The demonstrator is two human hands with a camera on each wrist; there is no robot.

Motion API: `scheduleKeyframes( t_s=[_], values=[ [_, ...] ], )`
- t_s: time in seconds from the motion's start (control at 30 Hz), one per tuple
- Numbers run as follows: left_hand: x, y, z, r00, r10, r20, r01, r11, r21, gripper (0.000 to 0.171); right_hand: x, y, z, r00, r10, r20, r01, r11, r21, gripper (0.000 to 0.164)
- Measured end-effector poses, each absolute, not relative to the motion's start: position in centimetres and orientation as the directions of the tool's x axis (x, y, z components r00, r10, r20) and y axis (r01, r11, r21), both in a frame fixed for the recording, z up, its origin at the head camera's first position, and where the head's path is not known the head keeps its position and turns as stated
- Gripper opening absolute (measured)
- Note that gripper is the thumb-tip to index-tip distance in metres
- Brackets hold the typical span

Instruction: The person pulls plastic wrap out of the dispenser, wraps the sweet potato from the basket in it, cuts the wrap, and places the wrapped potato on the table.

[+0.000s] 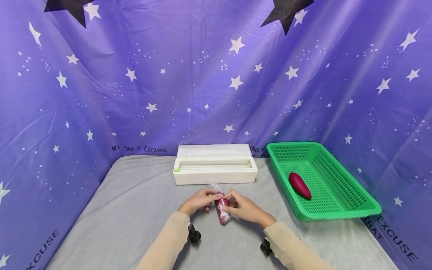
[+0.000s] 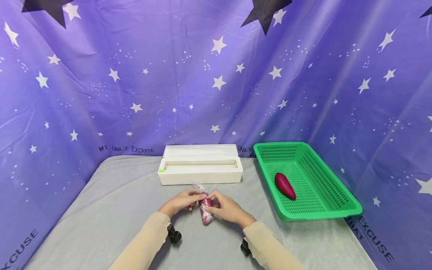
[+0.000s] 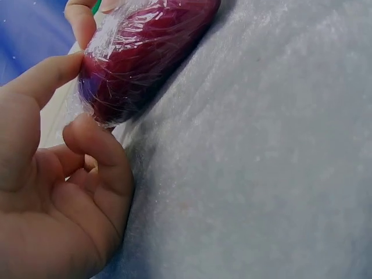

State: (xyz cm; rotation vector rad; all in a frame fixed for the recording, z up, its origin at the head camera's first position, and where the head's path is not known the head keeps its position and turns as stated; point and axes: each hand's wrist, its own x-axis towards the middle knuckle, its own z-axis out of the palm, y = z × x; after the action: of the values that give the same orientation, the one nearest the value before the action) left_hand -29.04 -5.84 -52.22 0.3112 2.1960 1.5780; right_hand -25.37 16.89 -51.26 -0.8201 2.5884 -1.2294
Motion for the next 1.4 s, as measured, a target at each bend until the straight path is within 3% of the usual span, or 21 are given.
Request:
scheduleKeyframes(
  t_s=[0.23, 0.4, 0.63, 0.8, 0.93, 1.2, 1.4],
  values=[
    [-29.1, -5.8, -52.2, -0.902, 0.411, -0.132, 0.006, 0.319, 0.948, 0.04, -25.5, 17.0, -51.2, -0.836, -0.542, 0.089, -0.409, 0.506, -0.759, 0.032],
    [-29.0, -5.7, -52.1, -0.911, 0.411, -0.03, 0.133, 0.362, 0.923, 0.043, -25.6, 16.9, -51.3, -0.848, -0.525, 0.075, -0.376, 0.495, -0.783, 0.038],
    [-28.7, -5.7, -52.0, -0.899, 0.393, 0.191, 0.371, 0.455, 0.81, 0.034, -26.0, 16.8, -51.2, -0.881, -0.474, -0.013, -0.236, 0.462, -0.855, 0.079],
    [-28.5, -5.6, -51.9, -0.878, 0.4, 0.262, 0.441, 0.462, 0.77, 0.033, -26.7, 17.1, -51.2, -0.859, -0.509, -0.057, -0.2, 0.436, -0.878, 0.091],
    [-28.6, -5.5, -51.8, -0.86, 0.418, 0.292, 0.474, 0.448, 0.758, 0.031, -27.0, 17.2, -51.0, -0.832, -0.548, -0.084, -0.183, 0.413, -0.892, 0.088],
    [-28.4, -5.4, -51.6, -0.848, 0.434, 0.302, 0.486, 0.413, 0.77, 0.024, -27.2, 17.3, -51.1, -0.804, -0.592, -0.052, -0.24, 0.405, -0.882, 0.062],
    [-28.3, -6.0, -51.6, -0.831, 0.471, 0.295, 0.505, 0.416, 0.756, 0.039, -27.0, 17.2, -51.2, -0.828, -0.559, -0.056, -0.225, 0.421, -0.879, 0.061]
  ],
)
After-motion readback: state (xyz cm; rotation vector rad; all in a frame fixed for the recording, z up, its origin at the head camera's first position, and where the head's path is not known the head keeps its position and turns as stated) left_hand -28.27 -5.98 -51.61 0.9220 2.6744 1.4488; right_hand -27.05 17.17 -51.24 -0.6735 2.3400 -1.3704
